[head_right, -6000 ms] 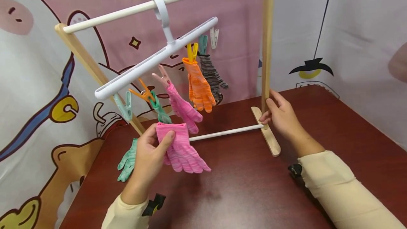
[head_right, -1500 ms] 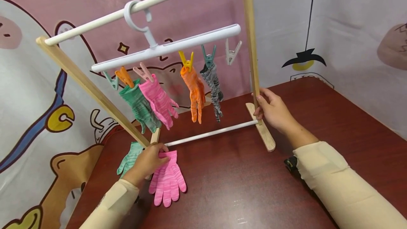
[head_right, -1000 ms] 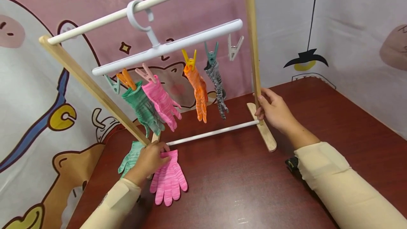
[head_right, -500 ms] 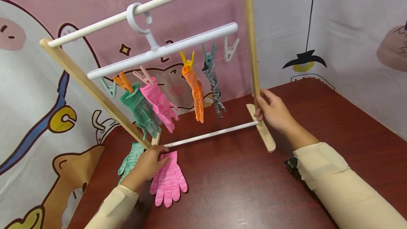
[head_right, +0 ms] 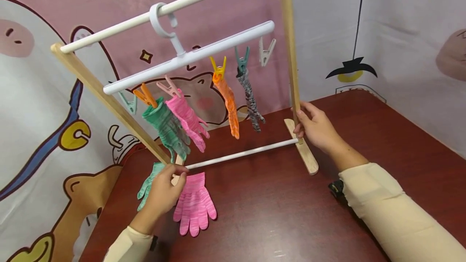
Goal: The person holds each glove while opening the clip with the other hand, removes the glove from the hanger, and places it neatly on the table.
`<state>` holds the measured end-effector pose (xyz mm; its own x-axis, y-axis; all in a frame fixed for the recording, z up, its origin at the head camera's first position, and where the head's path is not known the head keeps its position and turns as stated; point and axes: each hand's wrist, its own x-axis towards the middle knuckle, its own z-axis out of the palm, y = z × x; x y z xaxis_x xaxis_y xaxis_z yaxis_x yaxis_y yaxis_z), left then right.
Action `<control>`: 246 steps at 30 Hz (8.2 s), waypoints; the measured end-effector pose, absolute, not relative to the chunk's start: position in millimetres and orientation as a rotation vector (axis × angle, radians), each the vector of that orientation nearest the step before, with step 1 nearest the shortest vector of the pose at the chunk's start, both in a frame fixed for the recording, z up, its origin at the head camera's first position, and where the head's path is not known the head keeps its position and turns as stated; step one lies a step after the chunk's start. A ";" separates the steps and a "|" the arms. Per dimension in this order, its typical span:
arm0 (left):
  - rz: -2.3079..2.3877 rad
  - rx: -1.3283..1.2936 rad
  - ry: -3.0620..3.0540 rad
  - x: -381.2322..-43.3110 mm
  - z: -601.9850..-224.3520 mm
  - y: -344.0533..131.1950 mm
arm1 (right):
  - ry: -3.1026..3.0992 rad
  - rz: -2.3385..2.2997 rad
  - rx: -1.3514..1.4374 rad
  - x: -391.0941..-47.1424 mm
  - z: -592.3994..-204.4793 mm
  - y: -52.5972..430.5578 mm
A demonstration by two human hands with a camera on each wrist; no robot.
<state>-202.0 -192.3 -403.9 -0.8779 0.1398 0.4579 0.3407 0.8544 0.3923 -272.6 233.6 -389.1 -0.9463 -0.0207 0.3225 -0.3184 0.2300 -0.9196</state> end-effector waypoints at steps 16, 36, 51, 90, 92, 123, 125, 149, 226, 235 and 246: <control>-0.954 -0.383 -2.067 -201.8 -362.2 -199.4 | -2.260 1.767 0.334 -272.2 -386.7 232.9; -1.774 -0.276 -2.062 -247.5 -328.4 -184.0 | -2.263 1.748 0.331 -272.3 -389.2 232.1; -1.898 -0.430 -1.976 -256.7 -315.4 -169.6 | -2.260 1.759 0.347 -273.5 -390.3 232.5; -2.061 -0.515 -1.868 -209.0 -321.4 -130.9 | -2.275 1.701 0.360 -274.7 -394.1 233.2; -2.025 -0.536 -1.895 -207.9 -321.2 -126.8 | -2.274 1.693 0.361 -274.9 -394.2 233.3; -1.855 -0.609 -1.966 -189.4 -317.2 -109.3 | -2.286 1.687 0.328 -270.8 -386.8 231.5; -1.817 -0.596 -1.977 -187.6 -315.7 -108.1 | -2.286 1.698 0.289 -268.8 -384.7 231.4; -1.777 -0.640 -1.963 -176.7 -318.5 -99.1 | -1.964 1.796 0.757 -179.7 -254.8 136.4; -1.758 -0.637 -2.183 -166.5 -304.8 -94.2 | -2.300 1.523 0.859 -204.7 -210.5 53.1; -1.666 -0.657 -2.144 -173.8 -311.4 -99.1 | -2.291 1.501 0.820 -189.9 -210.9 61.1; -1.616 -0.663 -2.099 -169.9 -304.8 -99.0 | -1.915 1.482 0.508 -201.1 -242.5 130.5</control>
